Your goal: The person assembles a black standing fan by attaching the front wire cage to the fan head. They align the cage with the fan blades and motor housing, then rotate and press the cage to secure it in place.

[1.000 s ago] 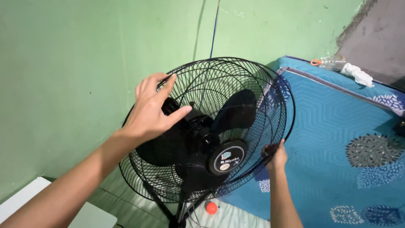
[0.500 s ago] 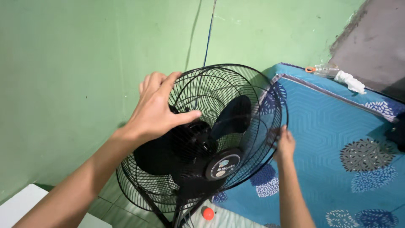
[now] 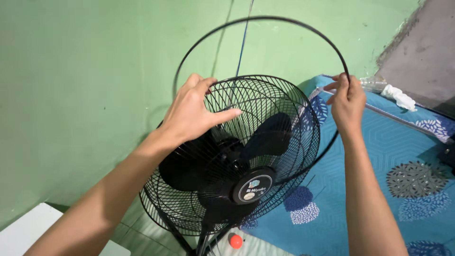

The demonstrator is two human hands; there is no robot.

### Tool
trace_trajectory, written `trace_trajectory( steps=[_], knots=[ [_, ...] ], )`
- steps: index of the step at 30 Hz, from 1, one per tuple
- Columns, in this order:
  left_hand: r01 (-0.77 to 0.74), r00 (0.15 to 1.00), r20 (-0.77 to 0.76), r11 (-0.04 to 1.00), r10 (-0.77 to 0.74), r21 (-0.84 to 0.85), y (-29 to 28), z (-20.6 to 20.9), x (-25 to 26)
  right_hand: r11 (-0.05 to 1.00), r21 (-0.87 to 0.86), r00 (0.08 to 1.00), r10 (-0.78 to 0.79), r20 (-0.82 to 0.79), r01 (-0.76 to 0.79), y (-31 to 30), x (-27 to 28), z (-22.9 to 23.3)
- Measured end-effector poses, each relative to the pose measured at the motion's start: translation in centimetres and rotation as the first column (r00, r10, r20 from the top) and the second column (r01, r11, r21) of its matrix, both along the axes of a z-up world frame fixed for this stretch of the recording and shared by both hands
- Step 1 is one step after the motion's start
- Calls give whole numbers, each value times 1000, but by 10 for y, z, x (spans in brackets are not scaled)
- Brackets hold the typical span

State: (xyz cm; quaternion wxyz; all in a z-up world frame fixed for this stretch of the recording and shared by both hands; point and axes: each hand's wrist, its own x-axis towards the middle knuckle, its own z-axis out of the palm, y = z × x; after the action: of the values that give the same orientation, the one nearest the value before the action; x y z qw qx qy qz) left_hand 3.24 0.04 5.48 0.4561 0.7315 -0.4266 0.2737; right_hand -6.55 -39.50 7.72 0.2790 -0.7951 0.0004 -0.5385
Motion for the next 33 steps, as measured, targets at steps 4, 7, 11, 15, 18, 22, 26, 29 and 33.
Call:
trace_trajectory(
  steps=[4,7,11,15,18,22,26,29,33],
  knots=[
    [-33,999,-20,999,32,-39,0,-6,10,1000,-3,993,-11,-118,10,-30,25,-27],
    [-82,995,-63,995,78,-63,-1,-9,16,991,121,973,-35,-228,64,-65,40,-81],
    [-114,987,-118,993,109,-30,-2,-13,16,788,611,964,215,-158,-76,-89,48,-147],
    [-154,988,-37,988,153,-29,-3,-16,16,660,751,974,167,-154,6,-80,48,-162],
    [-168,985,-21,986,169,21,-4,-12,19,630,775,983,99,-155,59,-72,52,-155],
    [-176,983,60,982,172,70,-3,-15,20,689,722,982,91,-163,55,-74,54,-161],
    [-215,971,123,973,205,79,-2,-13,19,710,700,983,67,-173,75,-70,56,-157],
    [-182,982,58,982,180,41,-7,-11,21,806,591,995,86,-41,-45,-68,72,-152],
    [-216,975,-50,975,219,53,-12,-9,26,789,610,996,76,34,-81,-67,77,-158]
  ],
)
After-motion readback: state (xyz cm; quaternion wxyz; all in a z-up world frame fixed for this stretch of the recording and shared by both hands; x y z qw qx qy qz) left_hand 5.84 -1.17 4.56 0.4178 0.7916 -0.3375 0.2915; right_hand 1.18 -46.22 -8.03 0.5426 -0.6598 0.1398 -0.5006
